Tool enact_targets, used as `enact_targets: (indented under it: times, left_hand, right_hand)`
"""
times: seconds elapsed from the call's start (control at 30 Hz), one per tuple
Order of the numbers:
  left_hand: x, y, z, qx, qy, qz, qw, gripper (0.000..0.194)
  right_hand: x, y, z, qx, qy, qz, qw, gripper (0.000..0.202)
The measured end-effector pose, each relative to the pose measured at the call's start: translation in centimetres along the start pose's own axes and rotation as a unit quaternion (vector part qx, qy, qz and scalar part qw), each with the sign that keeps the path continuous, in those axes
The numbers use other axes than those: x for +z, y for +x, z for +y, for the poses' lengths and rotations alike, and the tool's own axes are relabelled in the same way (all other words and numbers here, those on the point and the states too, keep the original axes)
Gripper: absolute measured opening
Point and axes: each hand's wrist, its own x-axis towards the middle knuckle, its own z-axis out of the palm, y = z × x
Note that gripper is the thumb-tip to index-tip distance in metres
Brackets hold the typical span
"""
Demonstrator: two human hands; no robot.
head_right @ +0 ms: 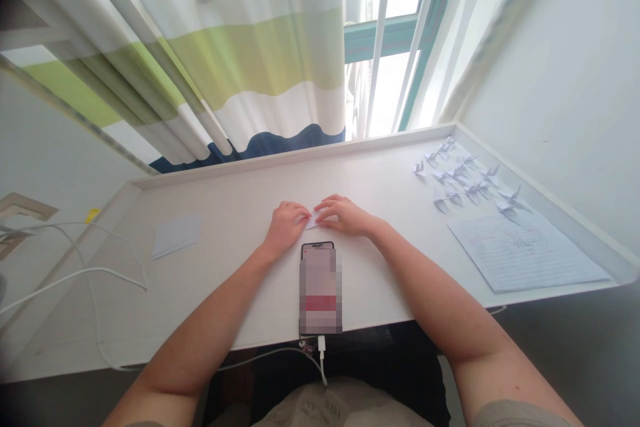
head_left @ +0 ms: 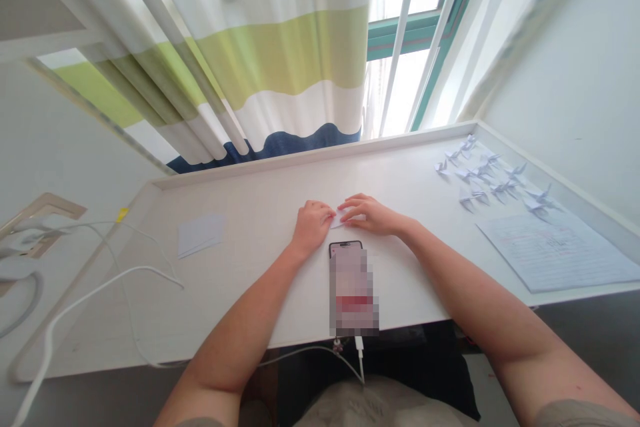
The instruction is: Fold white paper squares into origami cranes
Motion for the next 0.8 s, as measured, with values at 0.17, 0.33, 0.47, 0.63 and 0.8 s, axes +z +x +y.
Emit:
enact_targets:
  times: [0.17, 0.33, 0.47, 0.63, 0.8]
  left_hand:
    - [-0.6, 0.2, -0.4, 0.026, -0.05, -0.039, 0.998, 0.012]
    - [-1.1, 0.2, -0.5, 0.024, -0.052, -0.048, 0.997, 0.007]
    - [-1.2, 0.1, -0.4, 0.024, -0.051, -0.055, 0.997, 0.004]
    - [-1.1, 0.1, -0.3, 0.017, -0.045, -0.057, 0.997, 0.005]
    - [-1.2, 0.1, -0.2, 0.02, -0.034, -0.064, 0.997, 0.007]
  right_hand:
    - [0.7, 0.3, -0.1, 0.026, 0.007, 0.034, 0.999, 0.018]
    - [1.2, 0.5, -0.5, 0.037, 0.004, 0.058, 0.998, 0.017]
    - [1.6, 0.6, -0.4, 0.045, 0.007, 0.07, 0.996, 0.014]
    - [1.6, 0.7, 0.1, 0.057, 0.022, 0.084, 0.995, 0.012]
    - [0.7, 0.4, 0.4, 0.04, 0.065, 0.052, 0.996, 0.012]
